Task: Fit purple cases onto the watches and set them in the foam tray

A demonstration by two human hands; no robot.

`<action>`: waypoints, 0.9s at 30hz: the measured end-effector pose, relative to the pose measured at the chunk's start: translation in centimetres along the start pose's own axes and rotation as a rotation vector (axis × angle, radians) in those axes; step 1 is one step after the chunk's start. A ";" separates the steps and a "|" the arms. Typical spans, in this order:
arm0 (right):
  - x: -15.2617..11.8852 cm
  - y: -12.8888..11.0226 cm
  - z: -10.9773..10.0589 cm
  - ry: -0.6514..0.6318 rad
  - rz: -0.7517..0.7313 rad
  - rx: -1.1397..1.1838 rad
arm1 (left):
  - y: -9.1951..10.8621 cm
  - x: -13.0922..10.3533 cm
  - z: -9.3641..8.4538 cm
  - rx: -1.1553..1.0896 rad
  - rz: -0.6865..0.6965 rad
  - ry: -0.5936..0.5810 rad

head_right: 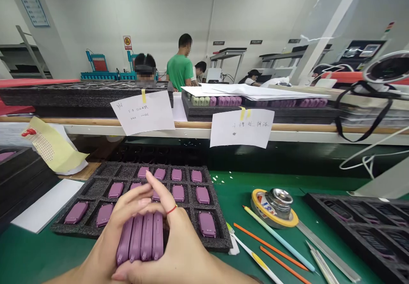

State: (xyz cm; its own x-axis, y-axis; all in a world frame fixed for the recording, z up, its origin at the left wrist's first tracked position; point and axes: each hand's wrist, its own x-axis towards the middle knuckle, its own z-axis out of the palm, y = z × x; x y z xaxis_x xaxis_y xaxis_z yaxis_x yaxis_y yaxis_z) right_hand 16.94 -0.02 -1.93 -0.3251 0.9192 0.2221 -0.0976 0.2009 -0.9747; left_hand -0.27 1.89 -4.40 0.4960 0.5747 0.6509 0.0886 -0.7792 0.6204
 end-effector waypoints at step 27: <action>1.1 -3.2 -3.1 -0.040 -0.325 -0.386 | 2.0 1.9 0.1 -1.325 -1.062 0.154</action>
State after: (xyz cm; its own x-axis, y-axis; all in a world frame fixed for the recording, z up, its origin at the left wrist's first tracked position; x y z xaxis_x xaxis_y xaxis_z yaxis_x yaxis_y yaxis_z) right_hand 19.82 1.42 1.37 -0.3719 0.7763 0.5089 0.1525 0.5919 -0.7914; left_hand 0.89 1.35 -1.95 0.6084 0.7446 -0.2747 -0.4646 0.6148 0.6373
